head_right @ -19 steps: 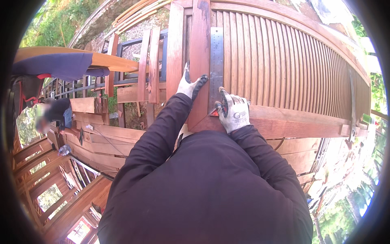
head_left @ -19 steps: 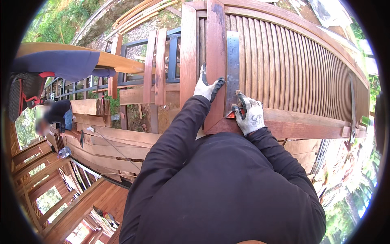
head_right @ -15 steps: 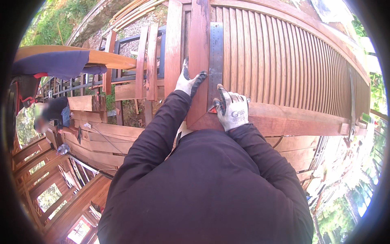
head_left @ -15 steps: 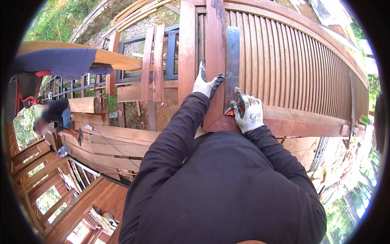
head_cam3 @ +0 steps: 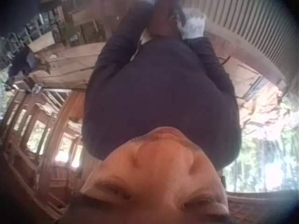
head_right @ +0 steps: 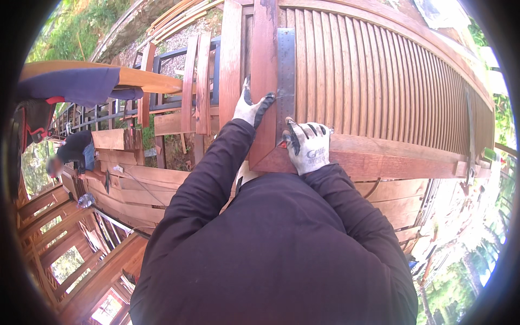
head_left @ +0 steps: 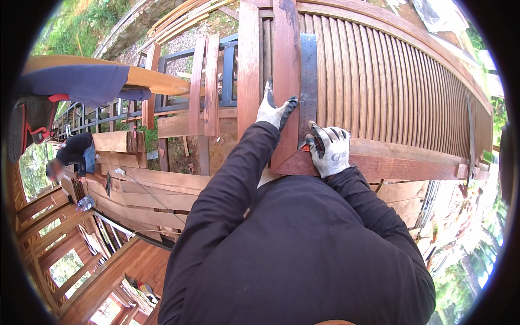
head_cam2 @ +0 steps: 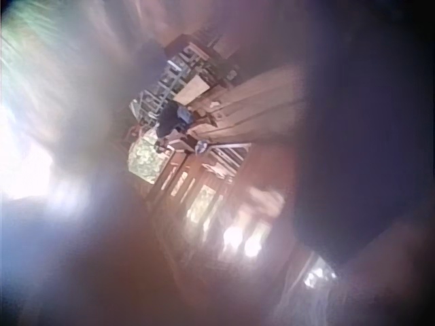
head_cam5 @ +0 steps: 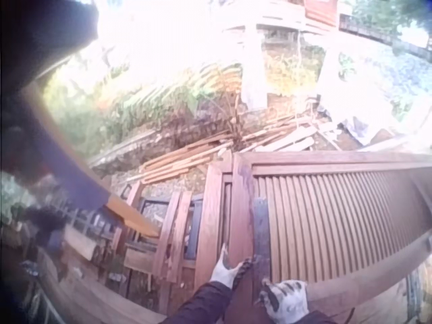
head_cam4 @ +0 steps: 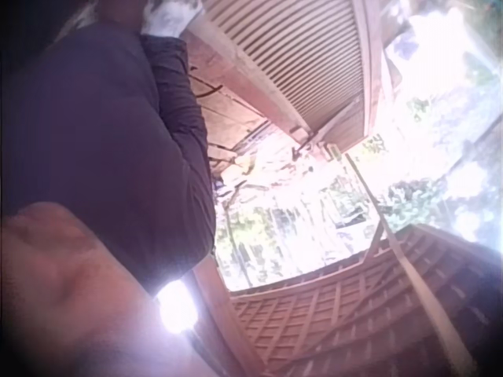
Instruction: The person assembles a wooden slatted panel by cutting a piece of wood with a hand saw, applying glue to the edges, and fastening it to the frame using a nail gun. The person also uses a square to check alignment during assembly.
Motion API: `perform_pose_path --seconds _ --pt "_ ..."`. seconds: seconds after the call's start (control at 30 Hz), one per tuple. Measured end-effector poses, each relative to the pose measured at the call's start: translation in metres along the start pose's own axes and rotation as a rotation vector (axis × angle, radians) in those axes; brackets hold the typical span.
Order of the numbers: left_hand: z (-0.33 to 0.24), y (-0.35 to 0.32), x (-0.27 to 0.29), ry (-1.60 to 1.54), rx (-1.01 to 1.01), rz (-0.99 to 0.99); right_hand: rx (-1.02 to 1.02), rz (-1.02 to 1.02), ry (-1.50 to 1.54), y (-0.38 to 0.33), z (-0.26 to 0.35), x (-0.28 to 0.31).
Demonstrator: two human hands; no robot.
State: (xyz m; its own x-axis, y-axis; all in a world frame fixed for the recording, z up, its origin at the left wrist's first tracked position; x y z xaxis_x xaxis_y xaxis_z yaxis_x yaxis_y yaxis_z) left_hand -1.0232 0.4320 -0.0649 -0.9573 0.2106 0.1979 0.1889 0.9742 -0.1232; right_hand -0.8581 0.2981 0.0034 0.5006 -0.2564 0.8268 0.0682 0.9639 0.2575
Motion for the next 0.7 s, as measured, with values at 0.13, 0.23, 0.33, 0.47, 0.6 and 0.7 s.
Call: perform_pose_path --seconds 0.13,0.23,0.33,0.47,0.6,0.7 --pt "0.002 -0.001 0.000 -0.031 0.036 0.004 0.026 -0.027 -0.018 -0.001 0.004 0.004" --pt "-0.005 -0.003 0.001 0.015 0.069 0.016 0.022 -0.028 -0.020 -0.005 0.004 0.004" --pt "-0.008 -0.004 0.001 0.015 0.064 0.021 0.014 0.003 -0.055 -0.005 0.008 0.012" --pt "-0.016 -0.004 0.002 0.048 0.052 0.008 0.016 0.029 -0.090 -0.008 0.008 0.018" --pt "0.000 -0.001 0.001 0.003 0.004 -0.009 0.018 0.045 -0.004 -0.011 -0.001 0.012" --pt "-0.007 -0.002 0.001 0.010 0.017 -0.003 0.002 0.058 0.017 -0.008 -0.001 0.013"
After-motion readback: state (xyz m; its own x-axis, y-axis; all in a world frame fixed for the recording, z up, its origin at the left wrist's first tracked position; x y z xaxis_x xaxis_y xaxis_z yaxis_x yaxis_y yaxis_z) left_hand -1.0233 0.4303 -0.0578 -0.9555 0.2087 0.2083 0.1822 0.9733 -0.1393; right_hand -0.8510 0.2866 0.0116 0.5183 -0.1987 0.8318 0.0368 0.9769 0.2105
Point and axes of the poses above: each hand's wrist, its own y-axis towards the middle knuckle, its own x-axis out of the back of the hand, z = x × y, the point moved 3 cm from there along y, towards the middle knuckle, and after that the axes turned 9 degrees about -x, right-handed, at the moved point
